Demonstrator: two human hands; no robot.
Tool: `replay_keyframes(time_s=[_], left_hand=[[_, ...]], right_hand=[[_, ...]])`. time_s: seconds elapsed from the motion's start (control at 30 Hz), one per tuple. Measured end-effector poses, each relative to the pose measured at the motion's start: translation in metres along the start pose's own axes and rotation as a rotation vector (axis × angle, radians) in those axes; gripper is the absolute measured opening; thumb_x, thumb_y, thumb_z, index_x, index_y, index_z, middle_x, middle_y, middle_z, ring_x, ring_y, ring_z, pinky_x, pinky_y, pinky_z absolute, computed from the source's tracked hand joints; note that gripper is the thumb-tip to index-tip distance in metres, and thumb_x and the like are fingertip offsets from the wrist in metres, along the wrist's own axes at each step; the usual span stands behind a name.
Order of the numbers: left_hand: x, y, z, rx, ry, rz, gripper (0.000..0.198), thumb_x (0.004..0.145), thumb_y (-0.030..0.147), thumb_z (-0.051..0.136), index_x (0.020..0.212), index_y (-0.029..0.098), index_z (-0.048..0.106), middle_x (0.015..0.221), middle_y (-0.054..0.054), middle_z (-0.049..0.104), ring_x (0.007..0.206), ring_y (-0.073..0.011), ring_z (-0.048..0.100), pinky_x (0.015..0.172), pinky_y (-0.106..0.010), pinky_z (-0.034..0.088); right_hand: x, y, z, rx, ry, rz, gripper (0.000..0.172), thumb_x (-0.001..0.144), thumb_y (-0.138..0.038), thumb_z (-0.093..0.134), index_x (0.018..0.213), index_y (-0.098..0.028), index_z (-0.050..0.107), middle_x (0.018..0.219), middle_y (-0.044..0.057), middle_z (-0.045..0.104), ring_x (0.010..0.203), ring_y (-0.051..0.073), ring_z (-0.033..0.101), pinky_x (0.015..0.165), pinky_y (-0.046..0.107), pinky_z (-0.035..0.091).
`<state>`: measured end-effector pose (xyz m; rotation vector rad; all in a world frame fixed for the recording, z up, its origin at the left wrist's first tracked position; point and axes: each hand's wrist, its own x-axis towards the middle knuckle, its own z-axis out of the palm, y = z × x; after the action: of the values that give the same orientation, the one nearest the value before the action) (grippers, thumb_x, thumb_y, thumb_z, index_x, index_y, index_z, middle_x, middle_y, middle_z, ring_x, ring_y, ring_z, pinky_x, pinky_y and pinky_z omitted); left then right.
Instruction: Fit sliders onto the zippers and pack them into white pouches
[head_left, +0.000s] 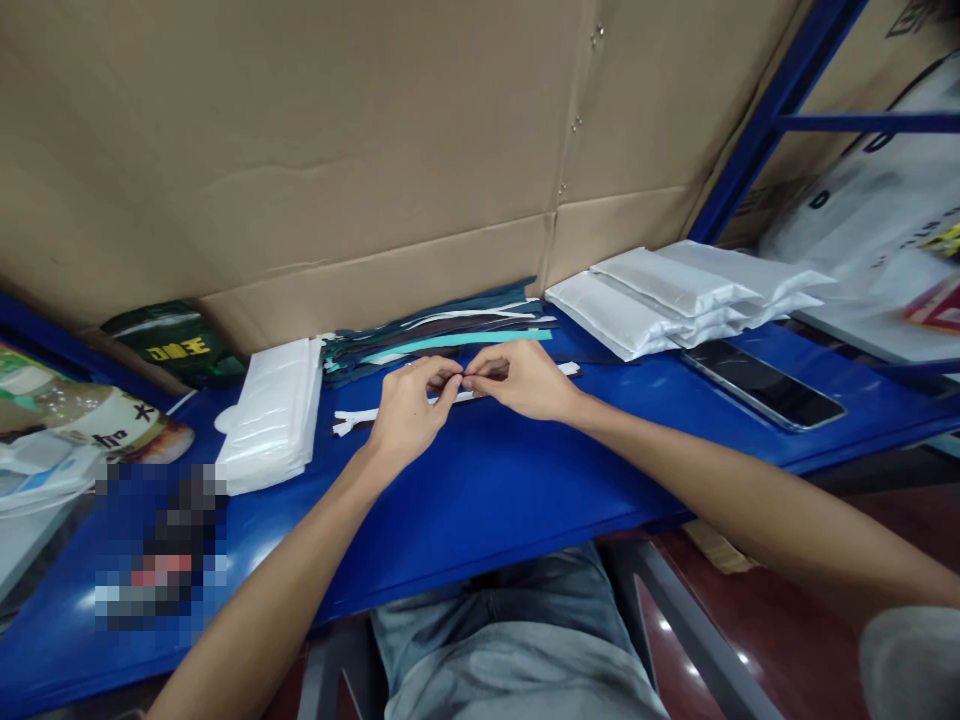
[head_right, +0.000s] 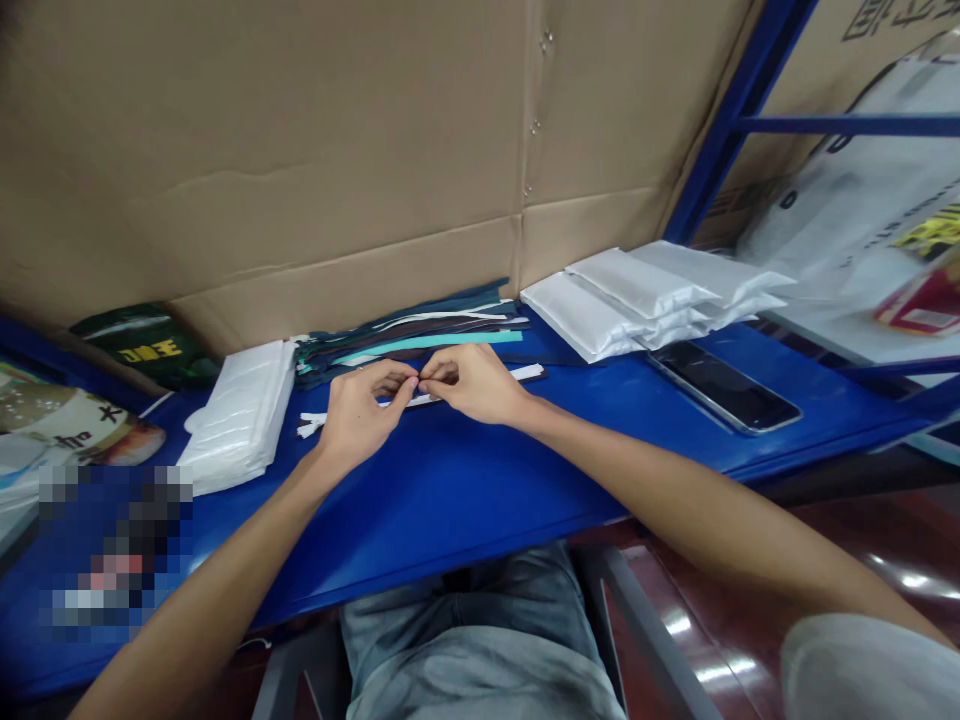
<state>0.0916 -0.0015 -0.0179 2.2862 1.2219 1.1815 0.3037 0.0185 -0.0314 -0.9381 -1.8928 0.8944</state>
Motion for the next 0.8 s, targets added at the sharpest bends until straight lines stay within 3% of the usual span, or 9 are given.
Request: replay_keyframes(time_s=[0.17, 0.43, 0.6, 0.7, 0.8], left_hand=[[-0.001, -0.002, 0.003, -0.026, 0.013, -0.015, 0.014, 0.097, 0.031, 0.074, 0.106, 0.022, 0.079, 0.096, -0.005, 0.083, 0.083, -0.0200, 0.080, 0.081, -0.034, 0.068], [-0.001, 0.003, -0.002, -0.202, -0.028, -0.112, 0.017, 0.095, 0.037, 0.076, 0.094, 0.020, 0.080, 0.088, -0.005, 0.084, 0.079, -0.0226, 0.082, 0.073, -0.033, 0.069], [0.004, 0.008, -0.009, -0.135, -0.049, -0.079, 0.015, 0.095, 0.031, 0.074, 0.091, 0.019, 0.081, 0.086, -0.006, 0.083, 0.074, -0.0215, 0.080, 0.070, -0.032, 0.068], [0.010, -0.009, -0.026, -0.077, -0.009, -0.074, 0.014, 0.095, 0.030, 0.073, 0.091, 0.019, 0.080, 0.087, -0.007, 0.083, 0.078, -0.0226, 0.081, 0.074, -0.033, 0.067], [0.016, -0.045, -0.064, 0.153, 0.091, -0.127, 0.013, 0.094, 0.031, 0.072, 0.093, 0.020, 0.079, 0.089, -0.008, 0.083, 0.083, -0.0245, 0.081, 0.079, -0.035, 0.066]], right_hand=[[0.001, 0.000, -0.002, -0.092, 0.004, -0.038, 0.022, 0.096, -0.039, 0.067, 0.092, -0.020, 0.078, 0.085, 0.004, 0.077, 0.075, 0.019, 0.068, 0.070, 0.033, 0.049], [0.002, -0.002, -0.005, -0.227, -0.038, -0.145, 0.018, 0.104, -0.036, 0.058, 0.095, -0.022, 0.064, 0.085, 0.002, 0.067, 0.075, 0.018, 0.058, 0.071, 0.032, 0.042], [0.006, 0.000, -0.012, -0.396, -0.055, -0.309, 0.019, 0.108, -0.032, 0.049, 0.095, -0.022, 0.058, 0.099, 0.008, 0.063, 0.094, 0.024, 0.059, 0.086, 0.037, 0.046], [0.011, 0.013, -0.033, -0.508, -0.008, -0.297, 0.012, 0.106, -0.026, 0.049, 0.098, -0.022, 0.058, 0.113, 0.014, 0.066, 0.105, 0.028, 0.061, 0.095, 0.042, 0.047], [0.017, 0.034, -0.071, -0.655, 0.077, -0.192, 0.008, 0.101, -0.020, 0.052, 0.095, -0.022, 0.058, 0.118, 0.016, 0.068, 0.107, 0.030, 0.063, 0.097, 0.044, 0.048]])
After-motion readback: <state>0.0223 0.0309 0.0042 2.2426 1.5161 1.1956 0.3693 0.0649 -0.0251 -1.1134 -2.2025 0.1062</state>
